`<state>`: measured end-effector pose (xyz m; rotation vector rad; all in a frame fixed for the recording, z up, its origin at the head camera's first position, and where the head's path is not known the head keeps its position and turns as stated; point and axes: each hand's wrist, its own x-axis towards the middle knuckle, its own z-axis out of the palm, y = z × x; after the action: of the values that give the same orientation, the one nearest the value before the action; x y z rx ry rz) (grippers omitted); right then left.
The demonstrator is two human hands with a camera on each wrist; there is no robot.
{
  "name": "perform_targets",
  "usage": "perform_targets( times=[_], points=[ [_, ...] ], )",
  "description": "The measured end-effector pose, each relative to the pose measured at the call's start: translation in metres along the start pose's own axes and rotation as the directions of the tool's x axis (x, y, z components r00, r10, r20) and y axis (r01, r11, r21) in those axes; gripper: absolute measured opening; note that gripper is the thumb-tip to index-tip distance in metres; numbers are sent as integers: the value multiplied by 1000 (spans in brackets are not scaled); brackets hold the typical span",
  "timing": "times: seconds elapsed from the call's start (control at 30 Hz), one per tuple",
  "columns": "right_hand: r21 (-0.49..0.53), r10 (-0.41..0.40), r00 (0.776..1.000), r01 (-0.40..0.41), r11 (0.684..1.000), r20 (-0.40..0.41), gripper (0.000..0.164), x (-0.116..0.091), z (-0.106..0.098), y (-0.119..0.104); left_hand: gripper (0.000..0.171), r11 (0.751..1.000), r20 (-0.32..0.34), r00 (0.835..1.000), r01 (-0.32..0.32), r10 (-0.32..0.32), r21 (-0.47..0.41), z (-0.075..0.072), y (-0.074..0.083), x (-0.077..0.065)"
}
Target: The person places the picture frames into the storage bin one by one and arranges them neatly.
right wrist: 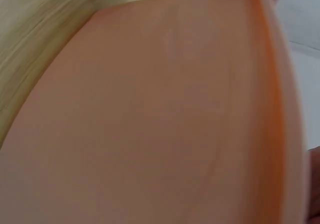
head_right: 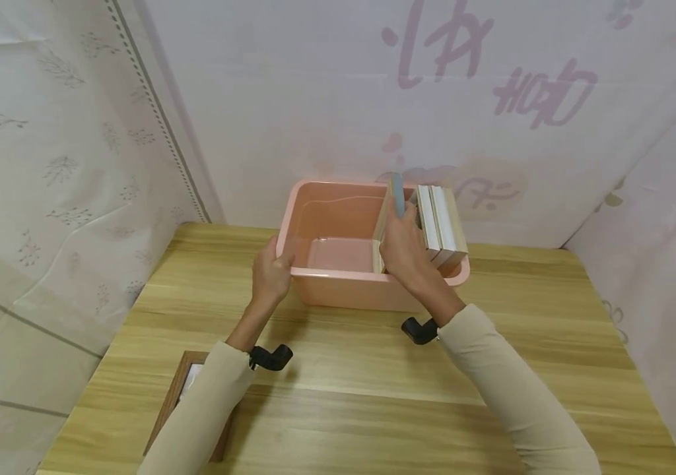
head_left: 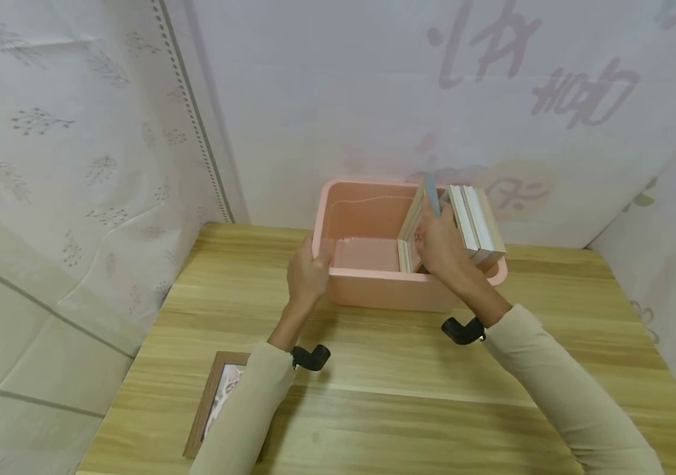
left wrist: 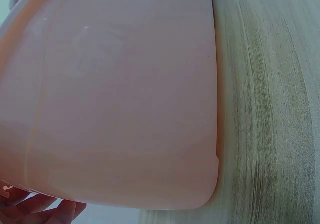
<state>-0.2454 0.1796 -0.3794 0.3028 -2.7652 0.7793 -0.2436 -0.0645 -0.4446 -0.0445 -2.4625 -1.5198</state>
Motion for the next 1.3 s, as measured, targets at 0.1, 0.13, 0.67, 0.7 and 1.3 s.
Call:
perform_targets(
  times=[0.1, 0.13, 0.67, 0.7, 1.3],
  points=[
    [-121, -21, 1000, 24, 992, 23, 62, -3, 5, 1, 42, 1000, 9, 1000, 2, -2, 6, 1, 0, -1],
    [-173, -30, 999, 35, 984, 32, 60, -4, 6, 0, 43, 1000, 11, 1000, 4, -4, 7, 1, 0, -1],
    [-552, 55, 984, 48, 832, 169, 64, -11, -5, 1, 44, 1000, 15, 1000, 4, -4, 5, 0, 0, -3],
    [-548, 59, 984, 42, 835, 166, 64, -11, -6, 2, 44, 1000, 12, 1000, 6, -6, 6, 0, 0, -3],
    [-132, 150, 988, -151, 980, -22, 97, -55, -37, 44, 45, 1000, 87, 996, 3, -1, -27, -6, -4, -2]
  ],
)
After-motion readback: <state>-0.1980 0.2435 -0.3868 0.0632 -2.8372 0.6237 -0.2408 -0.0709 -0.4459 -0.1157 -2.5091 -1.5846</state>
